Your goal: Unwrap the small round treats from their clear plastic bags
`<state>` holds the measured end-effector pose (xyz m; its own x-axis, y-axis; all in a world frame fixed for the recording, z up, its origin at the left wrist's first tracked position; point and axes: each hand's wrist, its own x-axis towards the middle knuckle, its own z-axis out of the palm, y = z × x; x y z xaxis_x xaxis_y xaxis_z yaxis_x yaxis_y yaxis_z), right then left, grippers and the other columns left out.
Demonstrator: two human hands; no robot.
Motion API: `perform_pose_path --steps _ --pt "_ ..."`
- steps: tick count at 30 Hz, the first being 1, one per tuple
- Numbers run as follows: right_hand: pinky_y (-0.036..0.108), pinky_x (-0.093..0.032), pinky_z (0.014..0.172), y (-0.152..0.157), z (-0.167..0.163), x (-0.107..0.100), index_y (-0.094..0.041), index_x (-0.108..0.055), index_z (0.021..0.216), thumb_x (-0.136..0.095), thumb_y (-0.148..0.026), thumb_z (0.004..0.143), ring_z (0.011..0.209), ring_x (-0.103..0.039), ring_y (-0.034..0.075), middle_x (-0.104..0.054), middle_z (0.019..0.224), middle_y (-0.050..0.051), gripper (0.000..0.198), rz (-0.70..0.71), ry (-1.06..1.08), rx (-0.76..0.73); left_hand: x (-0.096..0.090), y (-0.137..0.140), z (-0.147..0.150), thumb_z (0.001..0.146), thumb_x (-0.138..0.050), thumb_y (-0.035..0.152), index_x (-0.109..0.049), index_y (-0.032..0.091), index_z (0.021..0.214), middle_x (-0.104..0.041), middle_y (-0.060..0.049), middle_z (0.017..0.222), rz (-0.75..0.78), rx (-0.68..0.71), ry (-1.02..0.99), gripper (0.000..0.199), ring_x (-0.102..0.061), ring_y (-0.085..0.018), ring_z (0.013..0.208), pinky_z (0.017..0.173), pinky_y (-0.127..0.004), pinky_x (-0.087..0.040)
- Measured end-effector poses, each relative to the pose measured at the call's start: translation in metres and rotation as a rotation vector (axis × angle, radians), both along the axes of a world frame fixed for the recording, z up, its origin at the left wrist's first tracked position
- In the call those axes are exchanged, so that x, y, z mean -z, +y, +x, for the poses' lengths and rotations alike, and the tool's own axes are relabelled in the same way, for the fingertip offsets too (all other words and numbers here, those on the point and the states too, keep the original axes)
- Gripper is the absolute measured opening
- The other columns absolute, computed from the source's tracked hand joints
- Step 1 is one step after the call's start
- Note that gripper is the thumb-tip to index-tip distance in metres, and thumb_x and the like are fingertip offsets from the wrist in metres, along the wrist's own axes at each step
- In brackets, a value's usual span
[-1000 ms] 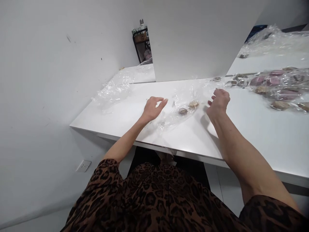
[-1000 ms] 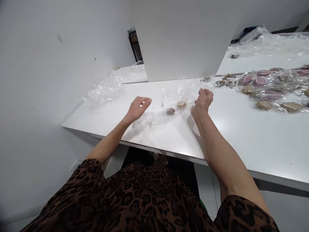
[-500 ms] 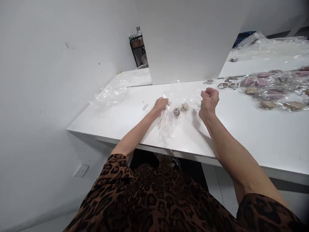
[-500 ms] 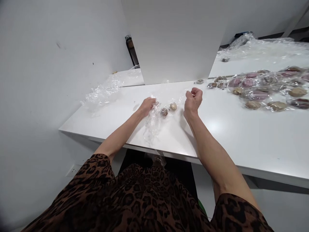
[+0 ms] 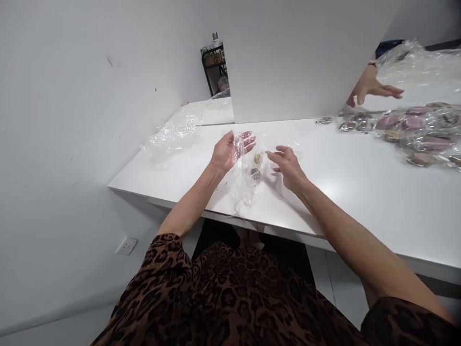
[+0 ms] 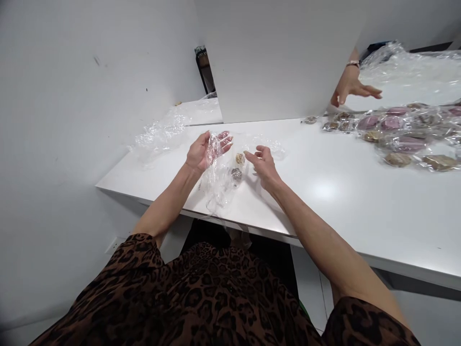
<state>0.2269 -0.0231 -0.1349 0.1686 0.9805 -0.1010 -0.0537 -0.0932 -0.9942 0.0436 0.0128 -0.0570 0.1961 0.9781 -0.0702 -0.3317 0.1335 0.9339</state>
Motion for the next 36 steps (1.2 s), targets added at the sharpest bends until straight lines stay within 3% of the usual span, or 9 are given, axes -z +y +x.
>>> perform_pose_path --steps 6,14,19,23,25,28,32,36 --pt "0.036 -0.051 0.077 0.024 0.027 0.017 -0.031 -0.051 0.109 -0.073 -0.042 0.067 0.106 -0.055 0.023 -0.055 0.125 0.006 0.049 -0.010 0.044 0.221 -0.048 0.002 -0.008 0.109 -0.032 0.036 -0.062 0.011 0.129 -0.075 -0.013 0.118 0.112 -0.022 -0.030 0.044 -0.065 -0.028 0.133 0.112 -0.047 -0.055" --pt "0.037 -0.050 0.074 0.036 0.037 0.029 -0.030 -0.052 0.105 -0.071 -0.038 0.065 0.097 -0.054 0.021 -0.055 0.119 0.006 0.045 0.019 0.074 0.285 -0.104 -0.010 0.001 0.112 -0.020 0.034 -0.057 0.007 0.122 -0.066 -0.009 0.127 0.136 -0.005 -0.130 0.047 -0.053 -0.027 0.145 0.111 -0.041 -0.053" --pt "0.034 -0.050 0.077 0.036 0.038 0.024 -0.029 -0.052 0.105 -0.070 -0.033 0.067 0.101 -0.055 0.020 -0.055 0.119 0.005 0.042 0.007 0.106 0.285 -0.138 -0.011 -0.007 0.114 -0.008 0.035 -0.057 0.010 0.126 -0.069 -0.005 0.127 0.280 -0.027 -0.081 0.057 -0.052 -0.023 0.146 0.119 -0.043 -0.046" --pt "0.034 -0.051 0.077 0.034 0.037 0.023 -0.029 -0.053 0.105 -0.070 -0.035 0.070 0.104 -0.057 0.020 -0.056 0.121 0.004 0.040 0.041 0.096 0.279 -0.159 -0.016 -0.021 0.113 -0.001 0.034 -0.057 0.015 0.124 -0.072 -0.002 0.130 0.415 -0.024 -0.068 0.061 -0.050 -0.015 0.145 0.123 -0.028 -0.042" --pt "0.035 -0.052 0.078 0.027 0.034 0.018 -0.030 -0.054 0.110 -0.071 -0.041 0.073 0.108 -0.057 0.021 -0.057 0.124 0.005 0.042 0.104 0.051 0.258 -0.158 -0.020 -0.025 0.113 -0.001 0.036 -0.057 0.020 0.128 -0.071 0.001 0.133 0.444 -0.067 -0.038 0.060 -0.048 -0.015 0.147 0.124 -0.030 -0.042" --pt "0.037 -0.053 0.082 0.008 0.022 0.000 -0.032 -0.054 0.127 -0.073 -0.055 0.078 0.121 -0.054 0.026 -0.054 0.139 0.008 0.058 0.306 -0.105 0.166 -0.138 -0.030 -0.023 0.114 -0.008 0.041 -0.057 0.018 0.135 -0.069 -0.003 0.134 0.413 -0.108 0.026 0.058 -0.046 -0.026 0.151 0.123 -0.047 -0.044" --pt "0.035 -0.054 0.079 -0.019 -0.009 -0.040 -0.036 -0.049 0.145 -0.082 -0.065 0.073 0.128 -0.053 0.030 -0.048 0.151 0.009 0.084 0.501 -0.259 -0.023 -0.099 -0.048 -0.016 0.113 -0.019 0.042 -0.053 0.014 0.131 -0.067 -0.008 0.129 0.412 0.053 0.175 0.048 -0.063 -0.035 0.133 0.105 -0.054 -0.057" --pt "0.034 -0.057 0.073 -0.022 -0.039 -0.074 -0.031 -0.062 0.129 -0.077 -0.067 0.081 0.108 -0.062 0.025 -0.064 0.124 0.006 0.061 0.642 -0.206 -0.177 -0.076 -0.059 -0.025 0.110 -0.042 0.042 -0.046 0.019 0.131 -0.070 -0.005 0.109 0.579 0.171 0.427 0.032 -0.079 -0.024 0.095 0.081 -0.041 -0.065"
